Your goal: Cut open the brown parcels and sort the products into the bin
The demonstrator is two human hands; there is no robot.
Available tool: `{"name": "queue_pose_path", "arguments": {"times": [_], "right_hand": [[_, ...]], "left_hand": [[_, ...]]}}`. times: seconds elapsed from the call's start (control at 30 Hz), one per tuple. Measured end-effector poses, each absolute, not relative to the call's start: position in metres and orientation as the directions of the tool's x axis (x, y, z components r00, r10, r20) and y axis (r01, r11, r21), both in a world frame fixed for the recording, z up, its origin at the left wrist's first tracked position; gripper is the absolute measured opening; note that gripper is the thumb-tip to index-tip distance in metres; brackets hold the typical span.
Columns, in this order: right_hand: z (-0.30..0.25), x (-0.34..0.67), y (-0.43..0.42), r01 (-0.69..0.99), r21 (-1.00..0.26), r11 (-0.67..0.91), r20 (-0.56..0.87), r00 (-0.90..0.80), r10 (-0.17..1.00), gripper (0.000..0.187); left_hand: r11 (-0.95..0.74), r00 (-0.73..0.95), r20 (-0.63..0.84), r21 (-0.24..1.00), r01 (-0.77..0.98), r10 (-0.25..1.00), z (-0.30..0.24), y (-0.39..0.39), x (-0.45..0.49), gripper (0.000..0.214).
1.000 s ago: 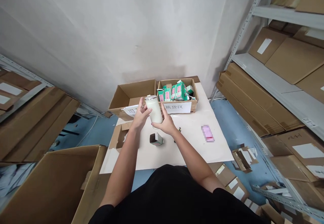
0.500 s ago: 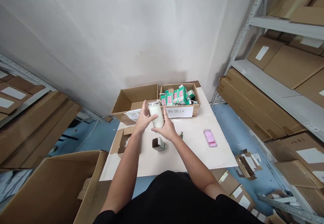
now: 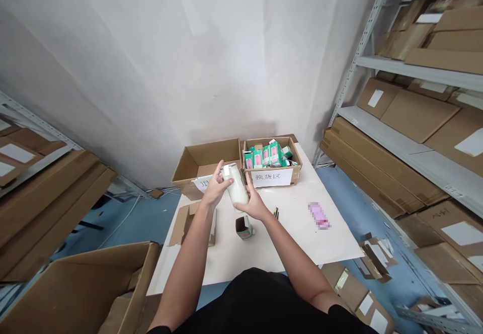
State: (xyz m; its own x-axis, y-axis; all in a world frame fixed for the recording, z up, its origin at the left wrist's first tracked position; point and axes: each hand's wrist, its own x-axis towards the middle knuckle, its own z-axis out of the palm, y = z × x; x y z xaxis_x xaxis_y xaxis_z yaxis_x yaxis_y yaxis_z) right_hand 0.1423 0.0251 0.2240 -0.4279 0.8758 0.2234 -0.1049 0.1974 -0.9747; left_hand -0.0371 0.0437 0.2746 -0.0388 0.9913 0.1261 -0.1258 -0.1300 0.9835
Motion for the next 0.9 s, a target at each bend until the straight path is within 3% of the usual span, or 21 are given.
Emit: {"name": "queue_pose_path", "arguments": {"times": [0.13, 0.33, 0.4, 0.5, 0.63, 0.7, 0.8, 0.87, 0.9], "right_hand": [[0.219, 0.126, 0.015, -0.008, -0.981, 0.195, 0.190, -0.259, 0.947, 0.135], [0.202, 0.114, 0.011, -0.080, -0.986, 0.147, 0.162, -0.229, 0.960, 0.132], [0.194, 0.109, 0.009, 0.049, -0.987, 0.155, 0.147, -0.132, 0.980, 0.132], [0.179, 0.098, 0.000, 0.327, -0.925, 0.193, 0.202, -0.004, 0.979, 0.123], [0.152, 0.081, -0.018, 0.511, -0.833, 0.211, 0.272, 0.046, 0.961, 0.104], [0.133, 0.080, -0.022, 0.479, -0.854, 0.204, 0.254, 0.042, 0.966, 0.105], [0.095, 0.091, -0.021, 0.222, -0.953, 0.207, 0.196, -0.074, 0.978, 0.107], [0.064, 0.102, -0.018, 0.042, -0.992, 0.118, 0.113, -0.113, 0.987, 0.092], [0.047, 0.106, -0.016, 0.032, -0.999, 0.039, 0.036, -0.079, 0.996, 0.083]], "left_hand": [[-0.102, -0.023, 0.100, 0.988, -0.115, 0.995, 0.269, 0.039, -0.047, 0.136], [-0.070, 0.056, 0.082, 0.980, -0.188, 0.995, 0.255, 0.033, -0.053, 0.130], [-0.135, -0.059, 0.132, 0.989, -0.052, 0.990, 0.252, 0.030, -0.054, 0.114], [-0.191, -0.213, 0.266, 0.930, 0.314, 0.940, 0.247, 0.023, -0.051, 0.080], [-0.143, -0.169, 0.318, 0.758, 0.636, 0.933, 0.231, 0.014, -0.044, 0.071], [-0.116, -0.171, 0.309, 0.726, 0.677, 0.935, 0.218, 0.012, -0.045, 0.068], [-0.098, -0.191, 0.275, 0.772, 0.628, 0.942, 0.194, 0.013, -0.059, 0.063], [-0.088, -0.189, 0.223, 0.835, 0.544, 0.956, 0.175, 0.015, -0.072, 0.074], [-0.082, -0.178, 0.191, 0.868, 0.490, 0.965, 0.164, 0.015, -0.079, 0.081]]}}
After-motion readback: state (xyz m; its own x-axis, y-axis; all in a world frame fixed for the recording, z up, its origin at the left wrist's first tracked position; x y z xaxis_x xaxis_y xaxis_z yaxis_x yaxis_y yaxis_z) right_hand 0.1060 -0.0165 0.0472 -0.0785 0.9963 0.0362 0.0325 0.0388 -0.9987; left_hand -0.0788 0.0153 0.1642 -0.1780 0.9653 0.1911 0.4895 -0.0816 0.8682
